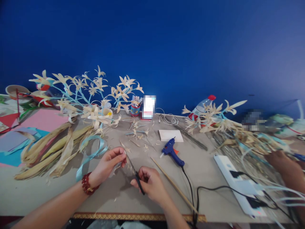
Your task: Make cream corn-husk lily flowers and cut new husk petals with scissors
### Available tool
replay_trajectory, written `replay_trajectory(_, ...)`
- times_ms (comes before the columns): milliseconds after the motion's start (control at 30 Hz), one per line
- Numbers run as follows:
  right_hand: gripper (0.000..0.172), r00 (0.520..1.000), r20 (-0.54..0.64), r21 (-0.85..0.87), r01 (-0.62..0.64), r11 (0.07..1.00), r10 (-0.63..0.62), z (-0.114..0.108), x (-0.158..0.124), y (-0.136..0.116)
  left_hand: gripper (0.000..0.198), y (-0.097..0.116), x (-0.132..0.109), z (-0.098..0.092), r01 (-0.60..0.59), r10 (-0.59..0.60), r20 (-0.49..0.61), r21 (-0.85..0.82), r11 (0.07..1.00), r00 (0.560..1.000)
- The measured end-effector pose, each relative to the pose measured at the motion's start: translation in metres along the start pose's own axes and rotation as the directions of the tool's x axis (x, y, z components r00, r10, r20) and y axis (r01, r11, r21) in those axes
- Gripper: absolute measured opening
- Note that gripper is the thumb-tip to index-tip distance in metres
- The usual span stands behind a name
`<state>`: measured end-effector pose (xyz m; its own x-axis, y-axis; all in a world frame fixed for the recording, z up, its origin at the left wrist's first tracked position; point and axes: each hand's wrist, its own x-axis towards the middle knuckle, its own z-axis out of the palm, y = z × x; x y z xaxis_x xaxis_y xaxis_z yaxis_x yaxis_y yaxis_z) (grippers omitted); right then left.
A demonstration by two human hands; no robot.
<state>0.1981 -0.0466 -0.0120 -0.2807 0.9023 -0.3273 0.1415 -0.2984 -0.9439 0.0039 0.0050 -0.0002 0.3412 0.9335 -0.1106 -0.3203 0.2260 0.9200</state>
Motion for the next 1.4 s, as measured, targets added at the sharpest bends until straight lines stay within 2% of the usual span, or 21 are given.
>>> replay_trajectory(400, 0.05, 1.0, 0.002, 0.012, -0.001, 1.0, 0.001, -0.001, -0.002, -0.004, 0.02, -0.003, 0.0, -0.002, 0.011, -0.01, 0.004, -0.03, 0.999, 1.0)
replay_trajectory(700, 0.052, 1.0, -0.015, -0.026, -0.009, 1.0, 0.009, -0.007, -0.001, -0.001, 0.022, 0.001, -0.002, -0.001, 0.007, -0.007, 0.016, 0.022, 1.0, 1.0)
replay_trajectory(833, 0.045, 0.995, -0.072, 0.001, 0.066, 0.998, -0.066, -0.008, 0.002, -0.002, 0.023, 0.004, -0.004, 0.002, -0.007, -0.001, 0.093, 0.096, 0.995, 0.996)
replay_trajectory(967, 0.039, 0.975, -0.146, 0.122, 0.189, 0.974, -0.17, 0.002, 0.009, -0.015, 0.024, -0.001, -0.005, 0.004, 0.049, -0.091, 0.216, 0.192, 0.98, 0.972)
replay_trajectory(1067, 0.035, 0.965, -0.17, 0.171, 0.227, 0.959, -0.198, 0.01, 0.016, -0.022, 0.019, -0.01, -0.006, 0.003, 0.058, -0.122, 0.259, 0.244, 0.968, 0.958)
replay_trajectory(1267, 0.033, 0.946, -0.23, 0.06, 0.25, 0.966, -0.23, 0.016, 0.025, -0.018, 0.005, -0.01, -0.007, 0.003, -0.021, -0.084, 0.268, 0.368, 0.929, 0.96)
replay_trajectory(1400, 0.031, 0.939, -0.243, -0.035, 0.241, 0.97, -0.243, 0.013, 0.021, -0.017, 0.003, -0.006, -0.006, 0.004, -0.075, -0.045, 0.28, 0.404, 0.912, 0.959)
